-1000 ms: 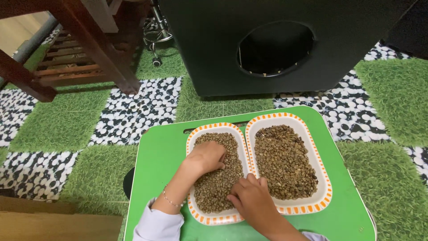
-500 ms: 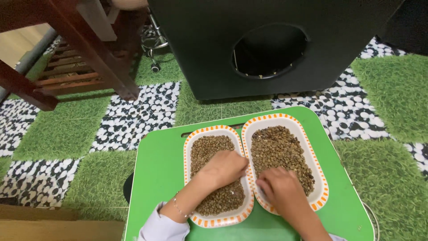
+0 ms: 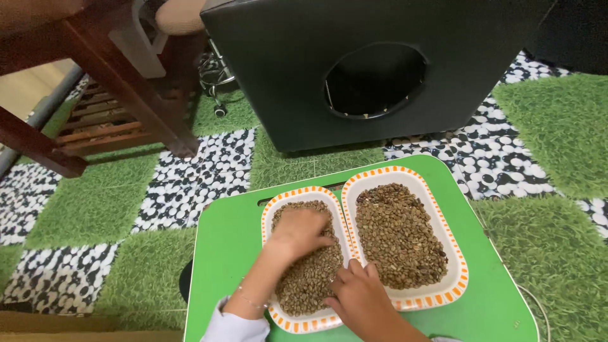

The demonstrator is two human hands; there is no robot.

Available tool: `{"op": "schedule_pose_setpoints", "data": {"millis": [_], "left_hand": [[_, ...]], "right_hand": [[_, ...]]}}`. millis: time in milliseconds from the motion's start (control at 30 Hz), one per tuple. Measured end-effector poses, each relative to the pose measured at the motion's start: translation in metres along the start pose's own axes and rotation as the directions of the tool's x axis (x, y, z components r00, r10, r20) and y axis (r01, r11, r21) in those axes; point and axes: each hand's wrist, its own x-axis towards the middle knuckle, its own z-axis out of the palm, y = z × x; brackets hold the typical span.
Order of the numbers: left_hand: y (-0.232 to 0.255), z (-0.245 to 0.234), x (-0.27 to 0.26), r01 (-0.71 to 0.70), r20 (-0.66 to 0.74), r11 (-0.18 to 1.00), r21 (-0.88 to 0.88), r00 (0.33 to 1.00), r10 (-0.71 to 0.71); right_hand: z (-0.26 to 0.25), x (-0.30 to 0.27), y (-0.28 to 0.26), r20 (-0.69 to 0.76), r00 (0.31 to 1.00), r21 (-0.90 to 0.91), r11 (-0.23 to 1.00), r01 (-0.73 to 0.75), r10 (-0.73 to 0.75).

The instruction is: Sorting through green coffee beans in trays by hand

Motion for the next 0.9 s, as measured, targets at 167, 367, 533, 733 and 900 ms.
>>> {"op": "schedule_pose_setpoints", "data": {"millis": [167, 367, 533, 733, 900], "left_hand": [[-0.036, 0.046, 0.033, 0.078, 0.057, 0.995, 0.063, 0.995, -0.081], [-0.044, 0.061, 0.048, 0.076, 0.04, 0.997, 0.02, 0.996, -0.077], [-0.05, 0.05, 0.031, 0.062, 0.059, 0.995, -0.085, 0.997, -0.057], [-0.036, 0.024, 0.013, -0.011, -0.088, 0.986, -0.166, 0.996, -0.004], [-0.013, 0.022, 0.037, -0.399, -0.577, 0.916, -0.052, 0.76, 0.298]], "right_hand": [[0.003, 0.006, -0.004, 0.043, 0.999, -0.062, 0.998, -0.019, 0.021], [0.007, 0.005, -0.002, 0.041, 0.999, -0.036, 0.999, -0.007, 0.008], [0.0, 0.006, -0.004, 0.0, 1.0, -0.004, 1.0, -0.022, 0.022], [-0.017, 0.008, -0.001, -0.08, 0.989, 0.082, 0.99, -0.114, 0.12], [-0.035, 0.007, 0.006, -0.267, 0.944, 0.237, 0.963, -0.128, 0.191]]}}
